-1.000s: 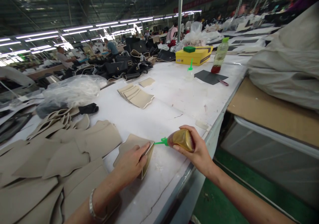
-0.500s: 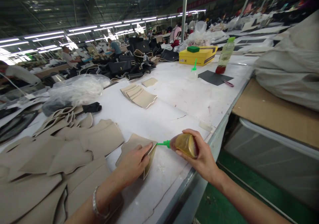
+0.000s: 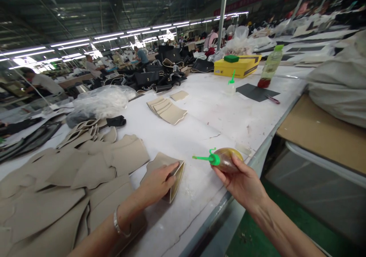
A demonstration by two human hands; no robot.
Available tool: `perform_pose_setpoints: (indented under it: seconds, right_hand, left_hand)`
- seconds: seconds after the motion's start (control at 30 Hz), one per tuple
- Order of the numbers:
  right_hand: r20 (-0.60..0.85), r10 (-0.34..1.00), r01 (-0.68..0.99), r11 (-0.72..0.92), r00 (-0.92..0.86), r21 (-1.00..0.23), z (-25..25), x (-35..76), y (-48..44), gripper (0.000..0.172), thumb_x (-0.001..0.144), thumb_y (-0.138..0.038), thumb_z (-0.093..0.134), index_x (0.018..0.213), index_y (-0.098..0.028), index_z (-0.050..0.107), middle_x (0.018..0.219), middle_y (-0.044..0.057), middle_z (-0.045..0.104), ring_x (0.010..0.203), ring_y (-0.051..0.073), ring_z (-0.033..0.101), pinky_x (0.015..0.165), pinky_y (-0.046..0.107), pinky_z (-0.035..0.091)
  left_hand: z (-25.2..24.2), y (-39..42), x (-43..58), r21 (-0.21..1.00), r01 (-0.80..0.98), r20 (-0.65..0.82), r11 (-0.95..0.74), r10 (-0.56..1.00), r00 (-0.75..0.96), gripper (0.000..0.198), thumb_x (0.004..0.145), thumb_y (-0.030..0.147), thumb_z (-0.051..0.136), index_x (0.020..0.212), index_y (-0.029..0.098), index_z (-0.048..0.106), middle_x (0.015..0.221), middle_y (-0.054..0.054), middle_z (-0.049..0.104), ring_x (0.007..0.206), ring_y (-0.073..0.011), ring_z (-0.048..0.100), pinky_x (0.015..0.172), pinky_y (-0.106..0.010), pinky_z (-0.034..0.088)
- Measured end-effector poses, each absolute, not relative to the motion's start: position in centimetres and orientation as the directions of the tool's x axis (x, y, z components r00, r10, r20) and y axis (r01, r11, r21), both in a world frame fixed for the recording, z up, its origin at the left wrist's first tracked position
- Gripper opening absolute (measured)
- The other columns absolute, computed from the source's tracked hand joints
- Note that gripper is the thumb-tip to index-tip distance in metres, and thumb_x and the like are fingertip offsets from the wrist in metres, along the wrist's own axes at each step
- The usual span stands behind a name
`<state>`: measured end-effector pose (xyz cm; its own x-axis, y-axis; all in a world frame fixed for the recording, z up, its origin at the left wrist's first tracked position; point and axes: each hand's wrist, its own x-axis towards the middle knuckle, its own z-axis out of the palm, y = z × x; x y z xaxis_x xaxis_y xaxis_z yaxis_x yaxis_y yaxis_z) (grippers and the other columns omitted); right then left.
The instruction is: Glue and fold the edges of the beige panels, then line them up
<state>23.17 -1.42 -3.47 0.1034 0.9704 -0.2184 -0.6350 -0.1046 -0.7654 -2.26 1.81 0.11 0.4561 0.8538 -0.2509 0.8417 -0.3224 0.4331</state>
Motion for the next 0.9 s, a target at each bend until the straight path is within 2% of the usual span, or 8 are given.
perform_pose_setpoints:
  seconds: [0.1,0.23,0.3,0.37,0.47,0.63,0.73,0.9]
  right_hand:
    - [-0.224,0.969,-0.663,-0.103,0.1,-0.741,-3.4,23.3,-1.2,0.031,0.079,-0.051,0.068,0.098,-0.026,0.068,0.102,0.003,0.072,0.095,0.024,0.068,0.085,0.039,0.057]
    - [-0.167,0.984,-0.621,-0.092,0.063,-0.779,-2.9,22.8,-1.7,0.029,0.076,-0.039,0.076,0.098,-0.022,0.067,0.098,0.005,0.07,0.09,0.024,0.067,0.078,0.035,0.058]
    - [-0.117,0.992,-0.566,-0.069,0.05,-0.821,-2.7,22.5,-2.3,0.034,0.074,-0.035,0.079,0.101,-0.021,0.064,0.094,0.004,0.068,0.089,0.022,0.064,0.078,0.033,0.056]
    - [-0.048,0.996,-0.439,-0.012,0.071,-0.899,-2.7,22.2,-2.8,0.04,0.074,-0.035,0.08,0.105,-0.023,0.06,0.092,0.001,0.066,0.088,0.02,0.062,0.08,0.031,0.052]
    - [0.065,0.993,-0.15,0.079,0.099,-0.985,-3.1,21.9,-3.2,0.047,0.075,-0.04,0.079,0.111,-0.026,0.053,0.091,-0.001,0.062,0.086,0.019,0.058,0.078,0.029,0.047]
    - [0.156,0.983,0.094,0.147,0.098,-0.985,-3.8,21.3,-3.7,0.052,0.075,-0.046,0.077,0.114,-0.025,0.049,0.093,0.0,0.058,0.086,0.022,0.056,0.078,0.033,0.044]
    - [0.122,0.992,0.103,0.117,0.043,-0.988,-4.0,21.0,-4.8,0.052,0.077,-0.045,0.075,0.116,-0.026,0.047,0.091,0.0,0.059,0.083,0.022,0.057,0.075,0.032,0.045]
    - [0.022,1.0,-0.003,0.022,-0.016,-1.0,-4.0,20.5,-6.5,0.052,0.078,-0.044,0.075,0.117,-0.026,0.047,0.088,0.0,0.063,0.08,0.021,0.06,0.071,0.03,0.048]
  left_hand:
    - [0.2,1.7,-2.0,0.415,0.854,-0.243,-0.312,0.867,0.435,0.051,0.09,0.025,0.037,0.139,0.018,0.048,0.128,-0.007,0.061,0.113,-0.0202,0.058,0.1,-0.031,0.042]
    - [0.2,1.6,-1.9,0.406,0.862,-0.246,-0.304,0.872,0.424,0.051,0.09,0.025,0.036,0.139,0.022,0.047,0.119,-0.005,0.066,0.106,-0.0194,0.061,0.094,-0.03,0.046]
    - [0.1,1.6,-1.9,0.405,0.859,-0.239,-0.312,0.871,0.429,0.051,0.089,0.024,0.036,0.139,0.022,0.048,0.122,-0.004,0.065,0.108,-0.0193,0.06,0.096,-0.03,0.045]
    - [0.1,1.6,-1.9,0.409,0.854,-0.227,-0.321,0.871,0.436,0.051,0.088,0.023,0.036,0.138,0.021,0.049,0.129,-0.004,0.061,0.112,-0.0188,0.059,0.099,-0.03,0.043]
    - [0.0,1.6,-1.9,0.426,0.848,-0.22,-0.315,0.873,0.435,0.051,0.088,0.023,0.036,0.138,0.021,0.048,0.132,-0.003,0.059,0.112,-0.0183,0.059,0.099,-0.029,0.044]
    - [0.1,1.5,-1.8,0.398,0.865,-0.225,-0.305,0.882,0.414,0.052,0.088,0.023,0.035,0.139,0.019,0.047,0.129,-0.006,0.061,0.113,-0.0199,0.059,0.099,-0.031,0.044]
    - [0.3,1.3,-1.6,0.385,0.878,-0.225,-0.286,0.893,0.389,0.051,0.089,0.022,0.034,0.138,0.021,0.048,0.126,-0.006,0.062,0.111,-0.0202,0.06,0.095,-0.031,0.046]
    - [0.4,1.0,-1.4,0.376,0.89,-0.233,-0.258,0.903,0.361,0.051,0.087,0.02,0.035,0.137,0.024,0.048,0.117,-0.004,0.065,0.112,-0.0196,0.059,0.094,-0.028,0.046]
